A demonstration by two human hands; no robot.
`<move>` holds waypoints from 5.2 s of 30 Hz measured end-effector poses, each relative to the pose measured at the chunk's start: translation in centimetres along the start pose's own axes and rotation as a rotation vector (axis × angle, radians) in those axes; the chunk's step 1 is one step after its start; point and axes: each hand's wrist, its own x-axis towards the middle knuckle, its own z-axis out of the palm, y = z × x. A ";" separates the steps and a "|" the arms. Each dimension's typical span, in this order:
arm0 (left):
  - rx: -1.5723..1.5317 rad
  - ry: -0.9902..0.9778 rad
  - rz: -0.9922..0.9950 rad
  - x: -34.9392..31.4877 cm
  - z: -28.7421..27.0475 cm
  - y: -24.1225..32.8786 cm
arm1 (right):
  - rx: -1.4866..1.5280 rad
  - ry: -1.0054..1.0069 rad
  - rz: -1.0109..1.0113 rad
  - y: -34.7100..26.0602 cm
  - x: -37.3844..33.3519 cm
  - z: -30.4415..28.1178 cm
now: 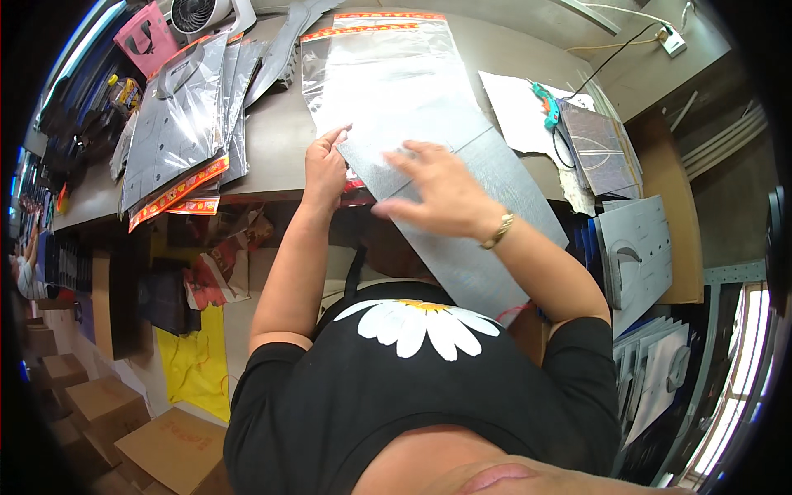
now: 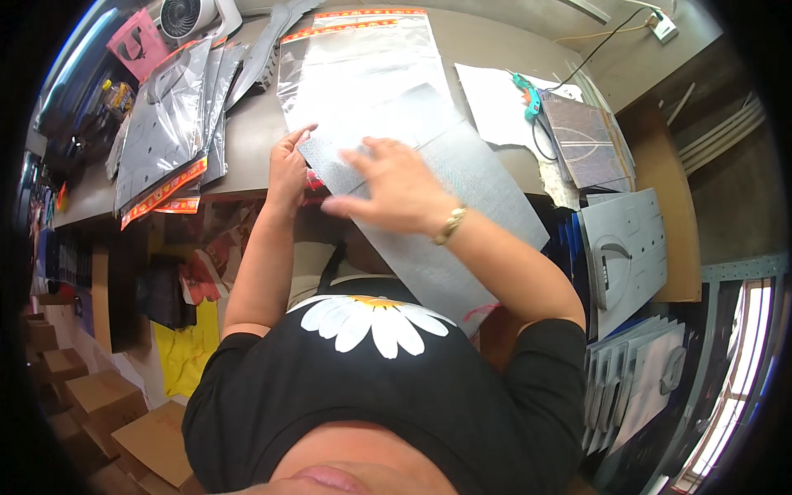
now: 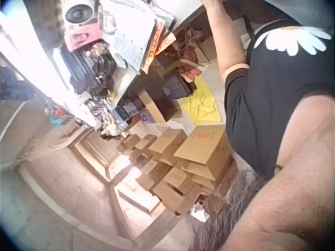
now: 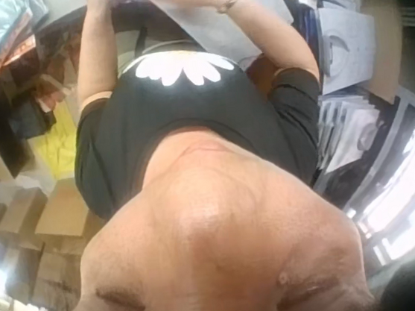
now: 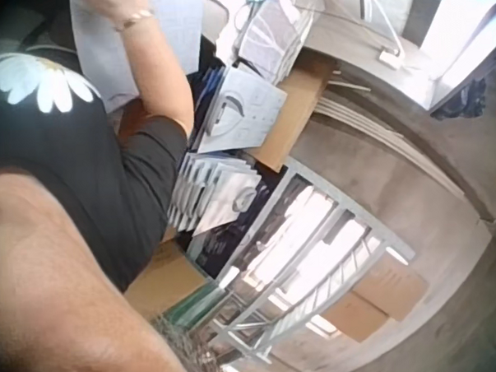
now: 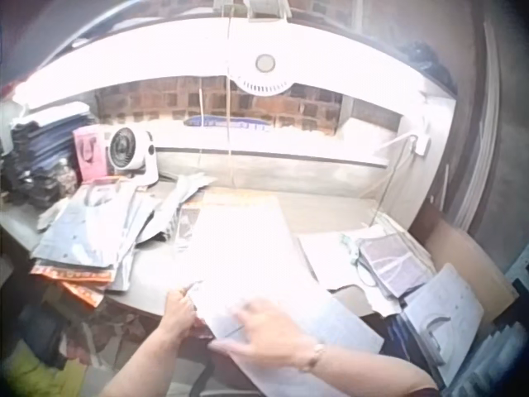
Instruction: The person repeatedly picks up gray rectangular panels and places them into clear plastic bags on a cluttered workbench. The person then stacks the packaged items and places them into a cardboard box. The person also handles blue rectangular items in a similar manner.
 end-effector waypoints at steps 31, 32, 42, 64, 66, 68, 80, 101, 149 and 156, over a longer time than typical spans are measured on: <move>0.450 0.100 0.492 -0.7 1.9 -3.7 | -0.374 -0.056 0.033 -0.8 -2.5 2.2; 0.441 0.068 0.484 -1.4 2.7 -3.9 | -0.347 -0.107 0.072 -0.3 -3.4 2.8; -0.257 0.073 -0.150 3.0 5.2 -2.7 | -0.105 0.122 0.018 -1.3 -1.0 4.4; 0.035 -0.185 -0.416 4.5 -4.5 0.9 | 1.524 0.524 0.698 13.9 -2.5 3.0; 0.058 -0.197 -0.385 2.8 -4.4 1.5 | 1.551 0.504 0.702 12.9 -3.7 2.9; -0.032 -0.161 -0.378 2.6 -4.8 0.9 | 1.617 0.495 0.668 12.4 -3.8 2.5; -0.048 -0.262 -0.583 8.9 -5.5 -1.9 | 0.762 0.649 0.180 17.6 -2.5 1.8; 0.112 -0.514 -0.333 -1.9 -6.4 0.4 | 1.255 0.328 0.699 9.4 -17.3 3.6; 0.054 -0.185 -0.175 -0.8 2.2 2.6 | -0.642 0.293 0.909 26.6 -14.6 -5.0; 1.016 0.118 0.624 -0.6 2.5 0.1 | -0.839 0.701 0.756 26.4 -14.6 -4.2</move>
